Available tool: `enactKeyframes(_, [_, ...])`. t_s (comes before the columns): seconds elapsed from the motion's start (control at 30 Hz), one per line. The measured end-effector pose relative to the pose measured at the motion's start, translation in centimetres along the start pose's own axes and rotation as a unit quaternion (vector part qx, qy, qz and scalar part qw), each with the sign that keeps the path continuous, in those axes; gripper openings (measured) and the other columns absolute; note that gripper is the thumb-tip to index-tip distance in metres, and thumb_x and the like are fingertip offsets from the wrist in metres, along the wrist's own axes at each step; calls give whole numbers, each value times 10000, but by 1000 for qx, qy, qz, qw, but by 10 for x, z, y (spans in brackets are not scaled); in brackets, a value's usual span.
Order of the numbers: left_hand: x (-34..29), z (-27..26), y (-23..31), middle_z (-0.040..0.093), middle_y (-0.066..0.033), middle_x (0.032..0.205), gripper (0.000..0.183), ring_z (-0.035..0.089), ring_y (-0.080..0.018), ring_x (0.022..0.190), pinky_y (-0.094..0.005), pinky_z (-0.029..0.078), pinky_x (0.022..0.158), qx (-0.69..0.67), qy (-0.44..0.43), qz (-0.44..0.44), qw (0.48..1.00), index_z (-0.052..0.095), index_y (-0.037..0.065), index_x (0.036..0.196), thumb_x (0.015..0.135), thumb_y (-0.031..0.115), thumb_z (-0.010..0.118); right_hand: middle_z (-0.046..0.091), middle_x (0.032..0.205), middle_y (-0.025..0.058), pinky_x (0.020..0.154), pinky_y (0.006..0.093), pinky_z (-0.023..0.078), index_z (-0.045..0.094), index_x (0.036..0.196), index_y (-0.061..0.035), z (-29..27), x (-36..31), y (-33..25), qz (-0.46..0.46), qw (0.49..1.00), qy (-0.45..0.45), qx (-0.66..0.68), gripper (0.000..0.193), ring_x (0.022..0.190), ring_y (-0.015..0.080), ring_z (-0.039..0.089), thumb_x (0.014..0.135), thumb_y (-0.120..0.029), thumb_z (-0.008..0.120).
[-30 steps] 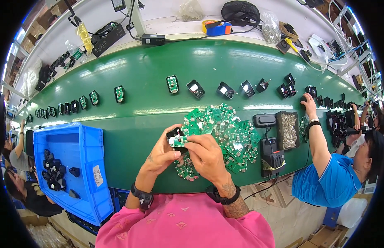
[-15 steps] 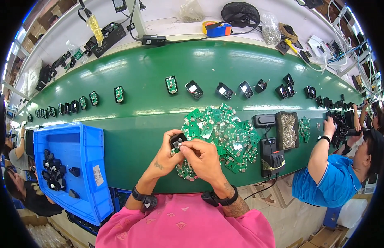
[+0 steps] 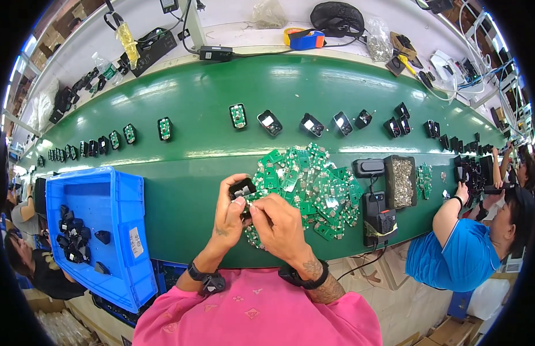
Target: The person assembles electronic devices by hand, picking up a circuit board and a black plastic housing, fitting the board into the housing, and placing the assembled unit onto the conveyor belt.
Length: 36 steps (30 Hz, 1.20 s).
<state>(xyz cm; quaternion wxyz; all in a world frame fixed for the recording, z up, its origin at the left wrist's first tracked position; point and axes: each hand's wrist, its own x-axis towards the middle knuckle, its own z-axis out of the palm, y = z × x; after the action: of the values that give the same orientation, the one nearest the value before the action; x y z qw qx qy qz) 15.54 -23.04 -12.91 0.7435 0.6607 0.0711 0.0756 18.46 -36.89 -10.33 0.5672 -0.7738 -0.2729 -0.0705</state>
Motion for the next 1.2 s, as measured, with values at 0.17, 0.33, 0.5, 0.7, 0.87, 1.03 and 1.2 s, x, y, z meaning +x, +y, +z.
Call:
enactKeyframes(0.17, [-3,-8,13,595,-128,1082,495,567,-172,865,-307,502,765,33,-35,4,999,416,39,1385,941,258,427,583,712,67,488,304,404,643,827,-4,-15,8,-8,2,999,-43,-21,44,539,175,534,846,-31,672])
enactKeyframes(0.33, [-2,-12,17,620,-161,1059,534,594,-211,839,-336,499,767,66,-75,59,993,418,13,1391,948,313,423,569,683,74,496,319,421,647,805,-22,-25,16,-14,-2,992,-122,-21,43,543,183,547,805,-43,684])
enactKeyframes(0.5, [-5,-16,27,624,-179,1045,546,610,-239,853,-351,497,787,94,-96,54,989,416,0,1385,956,338,430,567,668,84,505,336,433,647,791,-22,-26,17,-17,1,990,-132,-42,48,546,209,555,772,-49,681])
enactKeyframes(0.7, [-1,-21,24,595,-230,1120,528,616,-322,932,-387,491,858,151,-137,153,967,423,-24,1371,986,337,437,572,668,106,521,370,452,631,778,-15,-32,19,-18,20,985,-164,-44,56,571,255,575,775,-60,664])
enactKeyframes(0.87, [-4,-22,20,559,-262,1192,517,611,-380,974,-400,489,886,189,-132,187,955,419,-42,1367,998,319,447,594,707,136,543,411,478,621,794,-7,-28,18,-19,33,980,-190,-36,64,617,312,608,809,-63,649])
enactKeyframes(1.03, [-3,-15,9,553,-270,1200,532,608,-396,975,-430,488,892,266,-67,186,944,367,-47,1392,993,291,466,607,724,135,544,376,458,640,829,5,-7,6,-7,-2,992,-70,-105,59,608,312,589,832,-47,666])
enactKeyframes(1.2, [-3,-15,2,561,-163,1158,482,597,-239,921,-346,496,829,89,-56,43,994,380,15,1404,989,241,472,640,758,113,527,345,463,656,927,21,-10,7,2,33,997,-41,-56,100,579,205,611,890,-72,666])
